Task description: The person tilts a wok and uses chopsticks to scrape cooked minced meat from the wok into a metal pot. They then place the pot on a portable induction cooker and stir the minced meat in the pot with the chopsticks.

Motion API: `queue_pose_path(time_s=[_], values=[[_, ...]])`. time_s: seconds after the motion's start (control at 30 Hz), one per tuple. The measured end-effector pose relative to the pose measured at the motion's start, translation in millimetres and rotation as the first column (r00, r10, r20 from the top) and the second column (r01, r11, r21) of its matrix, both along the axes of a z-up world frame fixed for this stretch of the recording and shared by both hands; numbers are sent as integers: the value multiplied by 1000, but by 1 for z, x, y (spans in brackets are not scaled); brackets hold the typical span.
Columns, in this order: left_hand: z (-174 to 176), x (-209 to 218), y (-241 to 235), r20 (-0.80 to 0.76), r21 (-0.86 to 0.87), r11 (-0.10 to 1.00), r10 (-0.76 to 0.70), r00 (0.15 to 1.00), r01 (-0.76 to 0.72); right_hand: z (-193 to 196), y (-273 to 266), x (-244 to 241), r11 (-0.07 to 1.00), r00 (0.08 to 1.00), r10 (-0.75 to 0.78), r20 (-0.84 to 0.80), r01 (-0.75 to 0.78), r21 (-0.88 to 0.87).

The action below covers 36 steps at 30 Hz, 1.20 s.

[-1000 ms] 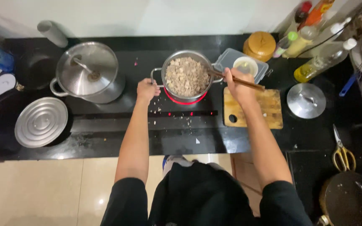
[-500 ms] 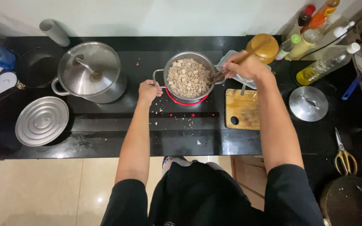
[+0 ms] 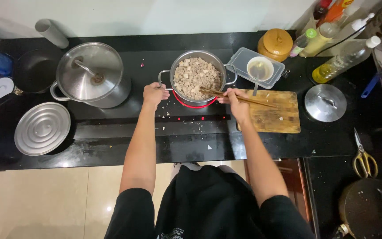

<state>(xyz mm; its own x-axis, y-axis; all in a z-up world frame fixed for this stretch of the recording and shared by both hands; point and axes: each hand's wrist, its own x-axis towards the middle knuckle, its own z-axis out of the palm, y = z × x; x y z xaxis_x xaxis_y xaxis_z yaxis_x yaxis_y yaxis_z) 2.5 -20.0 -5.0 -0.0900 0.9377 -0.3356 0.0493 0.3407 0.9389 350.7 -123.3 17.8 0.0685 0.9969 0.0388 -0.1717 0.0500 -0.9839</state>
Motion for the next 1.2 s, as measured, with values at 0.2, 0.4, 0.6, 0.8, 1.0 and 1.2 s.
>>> queue_pose_path(time_s=[0.2,0.4,0.6,0.8,1.0,1.2], values=[[-6,-2,3,19,5,1000,-12,1000,12,4,-12,-26,965,947,-261,-185,252,-74],[-9,-4,1,10,-8,1000,-6,1000,6,-1,-26,-33,945,897,-324,-300,291,-150],[-6,-3,1,6,-22,1000,-7,1000,7,-17,-21,-37,910,793,-415,-446,364,-199],[2,-3,0,-5,-36,999,-9,1000,9,30,-21,-25,882,832,-470,-296,456,-119],[-6,-4,7,14,-22,1000,-10,1000,10,109,-21,-18,953,955,-284,85,272,131],[-21,-7,11,34,-18,1000,-19,999,19,64,34,-44,978,986,-168,-15,168,127]])
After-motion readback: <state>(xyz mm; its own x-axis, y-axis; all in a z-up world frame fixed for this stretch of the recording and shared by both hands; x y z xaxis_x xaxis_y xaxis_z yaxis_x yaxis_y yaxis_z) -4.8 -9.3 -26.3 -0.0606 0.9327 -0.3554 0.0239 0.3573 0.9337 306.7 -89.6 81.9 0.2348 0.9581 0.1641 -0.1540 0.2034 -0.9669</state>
